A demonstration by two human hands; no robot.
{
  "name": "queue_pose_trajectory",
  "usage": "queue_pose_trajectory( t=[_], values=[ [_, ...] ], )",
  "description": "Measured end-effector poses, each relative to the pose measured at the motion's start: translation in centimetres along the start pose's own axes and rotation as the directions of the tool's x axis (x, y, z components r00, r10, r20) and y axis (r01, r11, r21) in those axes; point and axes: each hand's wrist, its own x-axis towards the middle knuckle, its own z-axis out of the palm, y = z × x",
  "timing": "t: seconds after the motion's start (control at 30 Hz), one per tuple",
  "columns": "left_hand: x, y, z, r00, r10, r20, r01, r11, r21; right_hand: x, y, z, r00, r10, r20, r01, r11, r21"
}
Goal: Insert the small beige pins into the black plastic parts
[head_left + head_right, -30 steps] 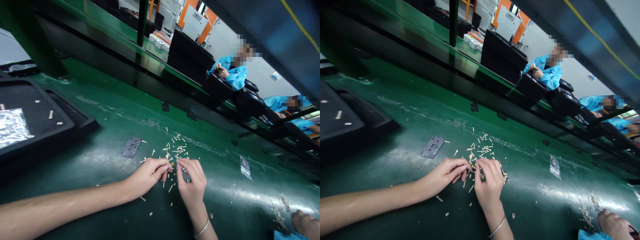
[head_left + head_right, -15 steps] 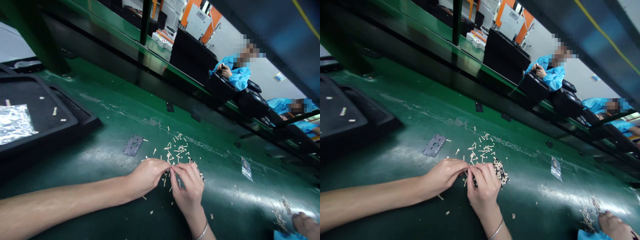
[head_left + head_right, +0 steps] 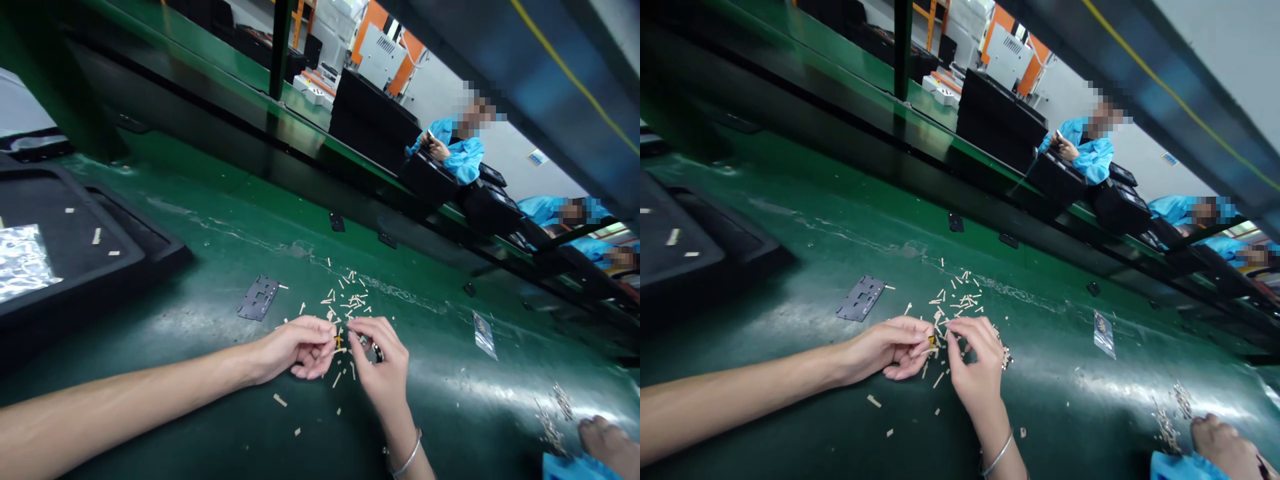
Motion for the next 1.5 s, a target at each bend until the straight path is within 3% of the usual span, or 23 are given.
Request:
queue_pose_trajectory(
  t=[0.1,0.37,0.53,0.6,0.7,0.9,1.07,1.37,1.43,1.5],
  values=[
    [0.0,0.0,-0.1,0.999,-0.003,0.048,0.006,0.998,-0.062,-0.3,-0.8,0.0,0.998,-0.065,-0.018,0.067,0.994,0.081],
    [0.2,-0.3,-0.4,0.998,0.037,-0.053,-0.038,0.999,-0.02,-0.7,-1.5,-0.2,0.983,-0.185,0.01,0.185,0.983,0.001],
    [0.4,-0.4,-0.8,0.997,0.042,-0.072,-0.041,0.999,0.01,-1.0,-1.2,-0.3,0.972,-0.192,-0.134,0.194,0.981,0.003],
    [0.4,-0.3,-0.9,0.998,0.035,-0.052,-0.036,0.999,-0.025,-0.7,-0.7,-0.3,0.983,-0.147,-0.112,0.136,0.986,-0.101],
    [0.2,-0.1,-0.9,1.0,0.019,0.022,-0.017,0.995,-0.098,-0.2,-0.2,-0.1,0.998,-0.061,0.016,0.063,0.971,-0.232],
    [0.0,-0.3,-0.8,0.988,-0.027,0.151,0.048,0.989,-0.137,-0.5,-1.2,0.0,0.979,-0.204,0.016,0.204,0.979,-0.028],
    [0.1,-0.4,-0.8,0.982,-0.051,0.18,0.078,0.986,-0.147,-0.7,-1.7,-0.1,0.969,-0.247,0.029,0.247,0.969,0.002],
    [0.1,-0.3,-0.8,0.984,-0.123,0.125,0.127,0.992,-0.021,-0.5,-1.6,-0.1,0.966,-0.235,0.111,0.23,0.972,0.055],
    [0.2,0.2,-0.7,0.982,-0.157,0.101,0.148,0.985,0.088,-0.5,-1.7,0.0,0.969,-0.217,0.116,0.208,0.975,0.082],
    [-0.1,1.4,-0.6,0.985,-0.166,0.05,0.144,0.943,0.301,-0.5,-1.7,-0.2,0.978,-0.182,0.097,0.173,0.98,0.097]
  ],
)
